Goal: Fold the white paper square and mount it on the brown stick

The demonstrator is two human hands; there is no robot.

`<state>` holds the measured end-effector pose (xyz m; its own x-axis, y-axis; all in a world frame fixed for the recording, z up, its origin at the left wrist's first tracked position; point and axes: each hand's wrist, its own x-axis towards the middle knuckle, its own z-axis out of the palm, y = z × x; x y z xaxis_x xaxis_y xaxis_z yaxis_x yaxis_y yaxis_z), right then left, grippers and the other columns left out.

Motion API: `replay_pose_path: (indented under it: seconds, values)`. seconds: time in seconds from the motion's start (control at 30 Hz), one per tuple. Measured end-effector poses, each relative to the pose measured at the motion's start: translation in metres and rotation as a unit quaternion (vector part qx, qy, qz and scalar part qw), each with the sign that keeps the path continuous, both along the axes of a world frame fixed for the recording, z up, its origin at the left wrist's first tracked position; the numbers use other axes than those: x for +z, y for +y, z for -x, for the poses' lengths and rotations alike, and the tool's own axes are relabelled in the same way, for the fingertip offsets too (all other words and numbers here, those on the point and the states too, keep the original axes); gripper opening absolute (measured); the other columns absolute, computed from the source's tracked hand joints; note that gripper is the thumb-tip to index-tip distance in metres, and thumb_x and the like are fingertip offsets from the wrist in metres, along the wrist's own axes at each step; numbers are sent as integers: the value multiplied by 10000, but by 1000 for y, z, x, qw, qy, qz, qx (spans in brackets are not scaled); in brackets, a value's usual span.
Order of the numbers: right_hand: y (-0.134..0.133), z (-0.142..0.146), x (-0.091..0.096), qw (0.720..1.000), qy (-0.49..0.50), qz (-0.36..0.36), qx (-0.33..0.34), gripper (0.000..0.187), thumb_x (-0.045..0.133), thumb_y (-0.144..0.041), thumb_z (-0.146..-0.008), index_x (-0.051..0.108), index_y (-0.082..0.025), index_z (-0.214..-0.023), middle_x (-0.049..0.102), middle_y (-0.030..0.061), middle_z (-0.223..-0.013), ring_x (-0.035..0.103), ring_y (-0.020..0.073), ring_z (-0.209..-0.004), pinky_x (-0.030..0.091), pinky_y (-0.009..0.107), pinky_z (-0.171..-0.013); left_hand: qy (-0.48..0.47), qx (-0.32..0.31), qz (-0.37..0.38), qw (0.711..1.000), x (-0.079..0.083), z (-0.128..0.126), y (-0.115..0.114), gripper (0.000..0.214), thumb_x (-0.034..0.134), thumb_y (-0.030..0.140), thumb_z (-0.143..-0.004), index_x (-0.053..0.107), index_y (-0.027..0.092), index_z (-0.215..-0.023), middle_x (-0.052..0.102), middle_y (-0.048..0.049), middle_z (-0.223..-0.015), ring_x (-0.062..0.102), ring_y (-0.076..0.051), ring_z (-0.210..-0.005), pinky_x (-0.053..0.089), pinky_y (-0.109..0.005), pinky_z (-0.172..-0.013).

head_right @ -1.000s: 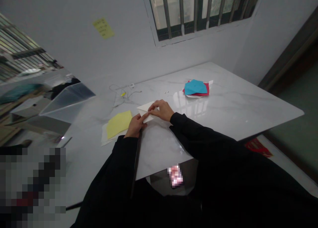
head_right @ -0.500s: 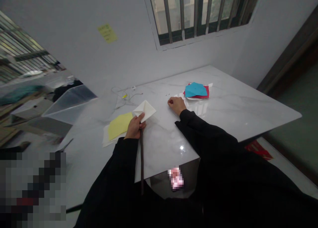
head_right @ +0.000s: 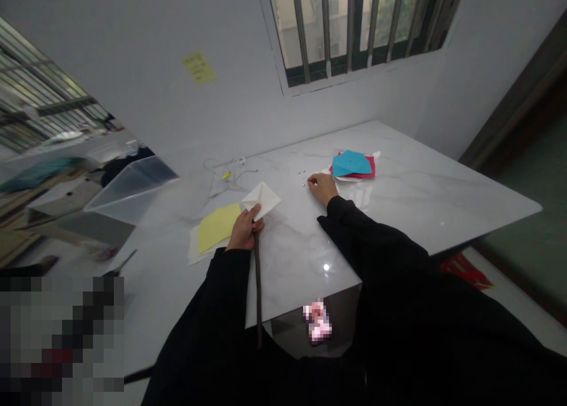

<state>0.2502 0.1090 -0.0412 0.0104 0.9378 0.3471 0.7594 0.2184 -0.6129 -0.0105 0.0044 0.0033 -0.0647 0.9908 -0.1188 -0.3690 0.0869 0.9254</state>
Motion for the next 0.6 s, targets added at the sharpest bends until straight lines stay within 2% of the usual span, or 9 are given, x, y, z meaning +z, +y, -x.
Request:
replay_pose_path:
  seconds: [0.17,0.33,0.5,0.6]
  values:
    - [10,7,6,999,-41,9,33,259,668,-269,-935,806,-144,-1115,793,105,-1043,704,222,-998,486,316,-943,1,1,3,1000,-1,0,0,463,952,319,-629,551,162,-801,434,103,-599,282,5,-407,186,-171,-395]
    - [24,13,15,993,-104,42,35,214,667,-241,-945,834,-150,-1044,792,141,-1061,709,255,-1013,485,320,-923,-3,2,1,1000,-3,0,0,473,959,332,-617,562,159,-806,467,93,-617,279,6,-416,187,-172,-393]
    - [45,14,24,995,-94,26,6,234,655,-243,-971,831,-148,-1092,793,141,-1085,715,244,-1037,484,301,-927,4,0,5,1000,-3,-2,-2,467,954,341,-621,561,153,-790,466,87,-618,284,5,-426,186,-173,-401]
    - [60,15,27,996,-90,14,13,233,664,-252,-970,837,-150,-1089,799,137,-1068,719,241,-1029,485,291,-929,2,1,10,1000,-2,-2,-3,466,950,343,-632,553,159,-793,446,93,-606,275,3,-421,177,-177,-406]
